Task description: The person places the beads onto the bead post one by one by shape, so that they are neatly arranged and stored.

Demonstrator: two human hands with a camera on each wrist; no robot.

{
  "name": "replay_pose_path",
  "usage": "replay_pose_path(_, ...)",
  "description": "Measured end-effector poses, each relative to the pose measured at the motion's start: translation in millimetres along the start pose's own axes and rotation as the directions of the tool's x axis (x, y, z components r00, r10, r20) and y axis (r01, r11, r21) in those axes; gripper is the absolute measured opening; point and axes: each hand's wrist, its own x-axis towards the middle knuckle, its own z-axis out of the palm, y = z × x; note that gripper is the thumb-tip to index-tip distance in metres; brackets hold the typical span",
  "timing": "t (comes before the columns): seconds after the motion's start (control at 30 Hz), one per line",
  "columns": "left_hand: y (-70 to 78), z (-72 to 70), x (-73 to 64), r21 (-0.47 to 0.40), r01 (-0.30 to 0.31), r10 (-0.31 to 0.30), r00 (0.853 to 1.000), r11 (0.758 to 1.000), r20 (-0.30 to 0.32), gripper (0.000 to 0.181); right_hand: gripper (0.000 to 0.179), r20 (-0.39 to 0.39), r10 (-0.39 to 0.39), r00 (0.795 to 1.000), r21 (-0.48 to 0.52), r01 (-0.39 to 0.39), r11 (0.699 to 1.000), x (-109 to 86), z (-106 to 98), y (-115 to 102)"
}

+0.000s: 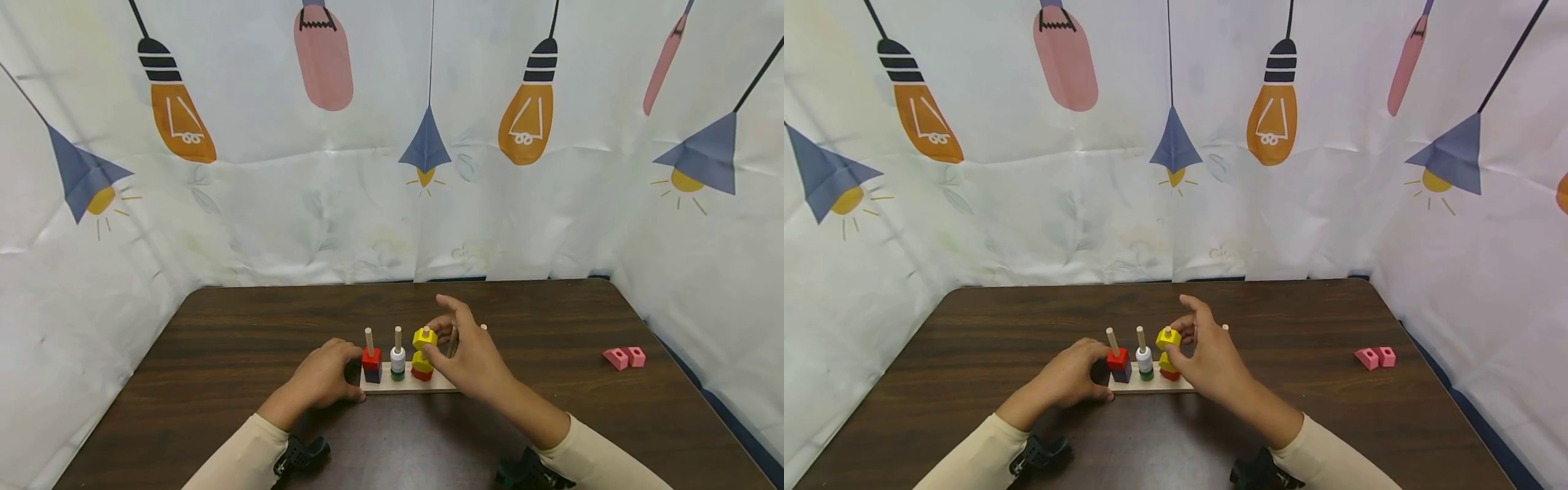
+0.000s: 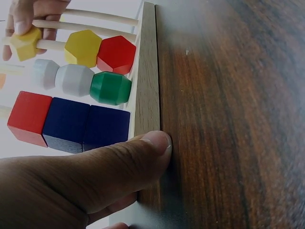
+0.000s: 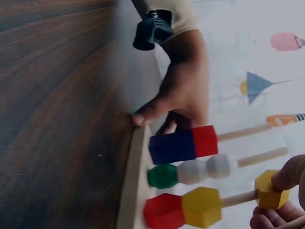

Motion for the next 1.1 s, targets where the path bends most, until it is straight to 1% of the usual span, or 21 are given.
replay_pose_path(0.17, 0.6, 0.9, 0.9, -0.002, 0.021, -0.021, 1.000, 1.000, 0.005, 0.063, 0.096, -0.006, 0.059, 0.998, 0.046, -0.059, 0.997, -5.5, 9, 10)
replay_pose_path(0.3, 0.6, 1.3, 1.3, 0.000, 0.028, -0.028, 1.000, 1.000, 0.007, 0.064, 0.101, -0.004, 0.095, 0.995, 0.051, -0.095, 0.994, -9.0, 17, 17)
replay_pose_path(0.4, 0.4, 1.6, 1.4, 0.002, 0.031, -0.031, 0.999, 1.000, 0.007, 0.064, 0.103, -0.007, 0.101, 0.995, 0.054, -0.100, 0.994, -10.5, 19, 20)
replay_pose_path(0.53, 0.4, 1.5, 1.4, 0.000, 0.033, -0.033, 0.999, 0.999, 0.007, 0.064, 0.104, 0.014, 0.083, 0.996, 0.042, -0.084, 0.996, -13.6, 18, 23)
replay_pose_path(0.67, 0.3, 1.5, 1.5, -0.002, 0.034, -0.034, 0.999, 0.999, 0.007, 0.064, 0.101, 0.063, 0.049, 0.997, 0.002, -0.049, 0.999, -18.8, 17, 29)
replay_pose_path(0.77, 0.3, 1.3, 1.3, -0.001, 0.035, -0.035, 0.999, 0.999, 0.006, 0.064, 0.095, 0.122, 0.027, 0.992, -0.017, -0.025, 1.000, -24.1, 14, 34)
replay_pose_path(0.87, 0.6, 0.8, 0.8, -0.002, 0.029, -0.029, 1.000, 1.000, 0.003, 0.064, 0.092, 0.191, 0.025, 0.981, -0.025, -0.021, 0.999, -31.0, 10, 39)
replay_pose_path(1.0, 0.7, 0.7, 0.6, -0.002, 0.020, -0.020, 1.000, 1.000, 0.002, 0.064, 0.091, 0.267, 0.026, 0.963, -0.078, -0.006, 0.997, -40.3, 4, 45)
replay_pose_path(1.1, 0.1, 1.4, 1.0, -0.001, 0.016, -0.016, 1.000, 1.000, 0.001, 0.065, 0.081, 0.311, 0.038, 0.950, -0.132, 0.004, 0.991, -47.2, -3, 49)
